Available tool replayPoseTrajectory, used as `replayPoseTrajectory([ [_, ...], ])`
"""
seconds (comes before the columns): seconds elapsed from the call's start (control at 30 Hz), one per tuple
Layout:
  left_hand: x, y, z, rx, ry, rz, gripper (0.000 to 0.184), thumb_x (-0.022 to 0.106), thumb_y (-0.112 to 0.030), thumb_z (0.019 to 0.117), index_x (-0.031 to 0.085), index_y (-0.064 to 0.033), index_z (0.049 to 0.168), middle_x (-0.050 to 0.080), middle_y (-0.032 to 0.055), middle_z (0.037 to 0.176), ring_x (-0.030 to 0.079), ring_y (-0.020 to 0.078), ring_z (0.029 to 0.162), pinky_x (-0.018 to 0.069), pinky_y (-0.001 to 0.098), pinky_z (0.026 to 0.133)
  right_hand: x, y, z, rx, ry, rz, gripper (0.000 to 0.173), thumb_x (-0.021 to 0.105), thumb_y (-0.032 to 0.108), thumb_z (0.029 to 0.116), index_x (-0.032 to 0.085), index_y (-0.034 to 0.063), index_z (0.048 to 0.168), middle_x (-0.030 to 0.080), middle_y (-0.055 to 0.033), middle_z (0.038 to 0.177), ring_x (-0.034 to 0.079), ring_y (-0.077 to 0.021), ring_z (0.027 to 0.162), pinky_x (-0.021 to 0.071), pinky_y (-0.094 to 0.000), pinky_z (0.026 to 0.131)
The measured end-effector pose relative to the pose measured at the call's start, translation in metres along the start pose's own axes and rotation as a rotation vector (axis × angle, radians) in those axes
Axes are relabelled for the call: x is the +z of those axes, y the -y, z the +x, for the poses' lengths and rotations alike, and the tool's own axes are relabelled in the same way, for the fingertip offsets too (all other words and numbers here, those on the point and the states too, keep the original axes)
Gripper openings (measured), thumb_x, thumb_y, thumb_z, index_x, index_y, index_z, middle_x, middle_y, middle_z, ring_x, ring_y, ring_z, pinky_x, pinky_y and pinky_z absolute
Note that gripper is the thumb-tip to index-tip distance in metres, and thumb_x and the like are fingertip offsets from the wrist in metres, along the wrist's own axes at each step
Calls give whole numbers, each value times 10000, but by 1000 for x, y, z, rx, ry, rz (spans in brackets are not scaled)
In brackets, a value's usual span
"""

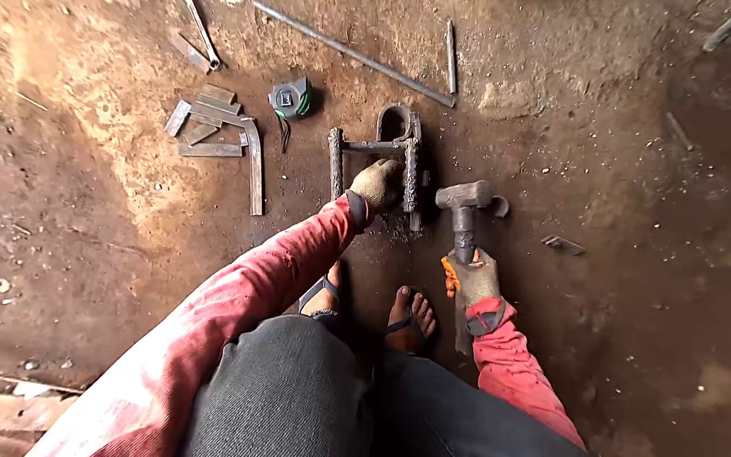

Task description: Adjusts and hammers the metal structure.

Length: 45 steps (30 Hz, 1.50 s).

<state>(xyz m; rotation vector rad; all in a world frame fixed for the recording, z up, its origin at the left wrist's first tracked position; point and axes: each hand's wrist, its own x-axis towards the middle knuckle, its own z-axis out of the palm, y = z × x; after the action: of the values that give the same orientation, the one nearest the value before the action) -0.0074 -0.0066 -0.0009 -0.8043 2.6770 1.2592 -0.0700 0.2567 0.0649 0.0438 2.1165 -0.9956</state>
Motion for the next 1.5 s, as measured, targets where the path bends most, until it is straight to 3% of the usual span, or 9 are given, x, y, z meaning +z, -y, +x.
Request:
replayPoseTrajectory([
  [0.23, 1, -2, -1, -44, -1, 24, 376, 725, -247, 901, 687, -117, 1252, 688, 123, 1257, 673, 292, 1157, 542, 569, 985, -64, 102, -27, -894, -210, 321, 243, 756, 94, 888, 628, 44, 1088, 708, -14, 773, 683, -168, 575, 621, -370, 503],
  [0.37, 2, -2, 0, -49, 1, 25, 388, 733, -242, 890, 685, -126, 1256, 690, 114, 1263, 672, 280, 1169, 543, 558, 995, -83, 138, -17, -1149, -241, 517, 122, 562, 115, 1029, 555, 60, 1138, 634, -32, 784, 668, -211, 637, 624, -400, 580],
  [0.5, 2, -1, -2, -70, 2, 45, 382, 709, -249, 907, 685, -121, 1266, 693, 117, 1264, 674, 289, 1168, 540, 562, 990, -15, 68, -14, -555, -346, -54, 324, 667, 84, 951, 577, -119, 1187, 673, -156, 877, 676, -178, 778, 603, -358, 748],
  [0.6, 2, -9, -4, -75, 3, 35, 375, 712, -260, 912, 689, -125, 1261, 692, 122, 1256, 671, 299, 1162, 536, 576, 997, 11, 16, 18, 117, 33, -379, 386, 675, 167, 942, 553, -30, 1251, 658, -131, 806, 656, -206, 586, 598, -409, 557],
  [0.8, 7, 0, -2, -13, 14, -15, 466, 765, -202, 859, 656, -73, 1293, 672, 168, 1260, 655, 320, 1177, 527, 552, 1022, 9, -9, 9, 195, 22, -117, 306, 705, 119, 947, 582, -20, 1190, 622, -100, 696, 591, -175, 459, 545, -344, 420],
  [1.1, 1, -3, -1, -32, 25, 66, 463, 753, -244, 855, 667, -148, 1300, 679, 113, 1287, 673, 300, 1160, 549, 589, 955, -57, 95, -26, -810, -190, 264, 209, 745, 80, 874, 628, 42, 1043, 694, 1, 745, 663, -147, 544, 609, -349, 483],
  [1.27, 2, -4, -1, -47, 23, 68, 473, 758, -258, 853, 668, -161, 1307, 685, 101, 1284, 679, 292, 1154, 553, 584, 945, -86, 137, -16, -1152, -220, 476, 104, 566, 90, 1004, 580, 40, 1094, 650, -47, 790, 677, -209, 678, 619, -404, 622],
  [1.4, 0, -4, -2, -84, 43, 81, 454, 745, -274, 878, 663, -163, 1311, 684, 105, 1283, 681, 301, 1148, 554, 595, 935, -9, 75, -9, -607, -337, -68, 289, 683, 79, 929, 586, -102, 1132, 656, -122, 848, 660, -140, 749, 598, -344, 715],
  [1.5, -3, -12, -2, -97, 56, 86, 490, 739, -285, 897, 644, -153, 1360, 666, 123, 1332, 664, 317, 1192, 536, 599, 980, 16, 30, 20, 61, 12, -394, 379, 672, 166, 940, 559, -41, 1237, 658, -132, 793, 652, -200, 574, 595, -407, 552],
])
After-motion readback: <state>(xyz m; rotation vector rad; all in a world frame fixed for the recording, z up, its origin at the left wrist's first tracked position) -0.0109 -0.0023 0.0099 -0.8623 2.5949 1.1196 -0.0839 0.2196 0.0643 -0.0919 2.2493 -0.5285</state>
